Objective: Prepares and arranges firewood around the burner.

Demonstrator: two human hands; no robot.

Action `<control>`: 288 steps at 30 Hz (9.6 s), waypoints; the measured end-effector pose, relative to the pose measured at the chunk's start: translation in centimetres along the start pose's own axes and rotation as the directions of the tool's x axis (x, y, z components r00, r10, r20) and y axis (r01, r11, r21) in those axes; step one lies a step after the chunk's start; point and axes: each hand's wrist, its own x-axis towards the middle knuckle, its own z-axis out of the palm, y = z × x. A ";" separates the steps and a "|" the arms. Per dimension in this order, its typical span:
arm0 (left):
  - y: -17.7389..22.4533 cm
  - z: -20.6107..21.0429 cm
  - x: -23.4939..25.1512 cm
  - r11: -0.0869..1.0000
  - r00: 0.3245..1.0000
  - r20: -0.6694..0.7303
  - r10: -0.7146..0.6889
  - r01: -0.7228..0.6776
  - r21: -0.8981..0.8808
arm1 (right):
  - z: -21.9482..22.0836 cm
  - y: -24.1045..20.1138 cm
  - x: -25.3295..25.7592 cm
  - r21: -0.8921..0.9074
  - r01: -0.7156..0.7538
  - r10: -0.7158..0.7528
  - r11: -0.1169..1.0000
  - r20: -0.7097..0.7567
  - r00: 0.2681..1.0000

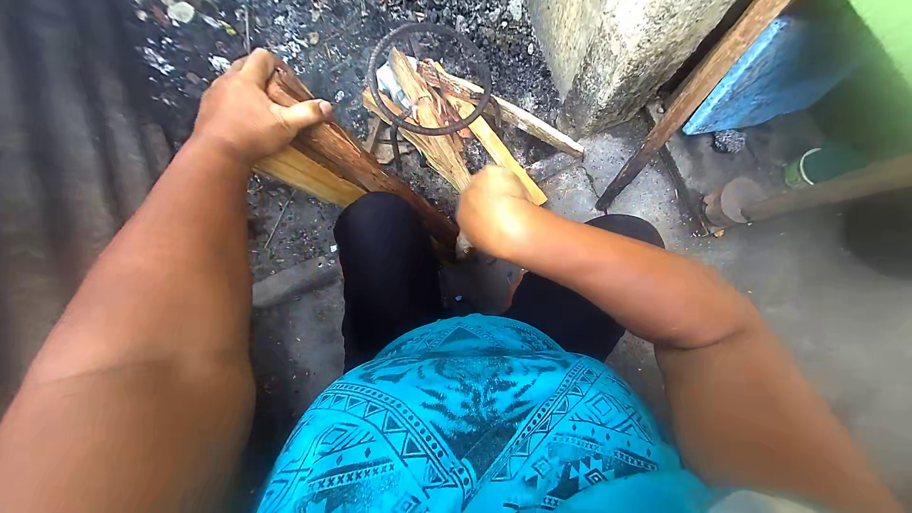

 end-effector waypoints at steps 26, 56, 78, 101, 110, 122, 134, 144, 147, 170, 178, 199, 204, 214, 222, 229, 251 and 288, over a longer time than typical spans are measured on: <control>-0.8 0.2 1.1 0.997 0.997 -0.028 -0.077 0.078 0.023 | 18.8 27.2 6.8 0.141 -0.210 0.169 0.968 0.255 0.952; -1.4 2.1 -3.8 0.965 0.996 -0.037 0.077 -0.084 -0.250 | 47.1 5.1 -11.1 0.857 0.020 0.675 -0.515 0.392 0.625; 1.1 0.3 -8.1 0.998 0.993 -0.114 -0.042 0.037 -0.045 | 51.1 6.9 -3.5 0.685 -0.635 0.732 -0.357 0.627 0.265; 0.8 0.3 -8.9 0.997 0.987 -0.135 -0.083 0.083 0.000 | 52.1 9.8 -1.1 0.812 -0.495 0.630 -0.309 0.565 0.533; -1.8 1.5 -8.2 0.999 0.989 -0.142 -0.030 0.028 -0.017 | 52.1 7.3 -2.5 0.362 0.327 0.486 -0.873 0.582 0.652; 1.0 0.8 -8.9 0.997 0.993 -0.091 -0.077 0.076 -0.010 | 51.1 7.8 -2.1 0.408 0.224 0.426 -0.885 0.517 0.742; -0.4 1.6 -8.1 1.000 0.988 -0.153 -0.009 0.011 0.012 | 50.7 8.0 -1.7 0.562 0.115 0.518 -0.819 0.637 0.571; 0.2 1.5 -8.1 0.999 0.990 -0.135 0.033 -0.033 0.000 | 49.6 4.6 -2.1 0.773 -0.109 0.670 -0.625 0.603 0.433; -0.7 1.7 -7.8 0.999 0.989 -0.146 0.033 -0.033 0.003 | 49.8 1.7 -3.4 0.773 -0.068 0.664 -0.630 0.583 0.469; 3.5 1.6 -13.4 0.984 0.974 -0.138 0.180 -0.180 0.015 | 44.4 9.9 0.4 0.973 -0.230 0.621 -0.031 0.200 0.758; 10.1 4.7 -19.2 0.845 0.828 -0.175 0.533 -0.508 0.168 | 36.3 15.1 0.2 0.993 -0.080 0.773 0.084 -0.014 0.634; 6.4 -1.5 -17.6 0.799 0.723 -0.367 0.586 -0.592 0.109 | -0.5 8.7 4.4 0.366 0.279 0.110 0.888 -0.758 0.644; -0.1 -4.2 -16.1 0.804 0.735 -0.373 0.566 -0.393 0.446 | -2.1 3.5 6.6 -0.015 0.342 -0.222 0.940 -0.786 0.577; -9.7 3.6 -15.5 0.944 0.924 -0.231 0.303 -0.259 0.202 | -5.1 0.7 12.6 -0.349 0.377 -0.505 0.858 -0.708 0.494; -15.7 9.4 -15.9 0.990 0.980 -0.173 -0.096 0.076 -0.119 | -1.1 -2.6 5.2 0.197 0.915 -0.727 0.351 -0.558 0.399; -17.2 15.5 -14.6 0.881 0.906 0.011 -0.422 0.413 -0.231 | 1.1 -1.4 6.1 0.499 0.839 -0.835 -0.217 -0.540 0.105; -13.0 22.7 -2.0 0.874 0.869 0.290 -0.402 0.458 -0.160 | 1.0 0.8 7.5 0.321 0.946 -0.796 -0.051 -0.585 0.156; -16.1 26.0 8.6 0.907 0.890 0.322 -0.323 0.388 -0.163 | 0.8 1.1 7.9 0.360 0.931 -0.782 0.055 -0.565 0.264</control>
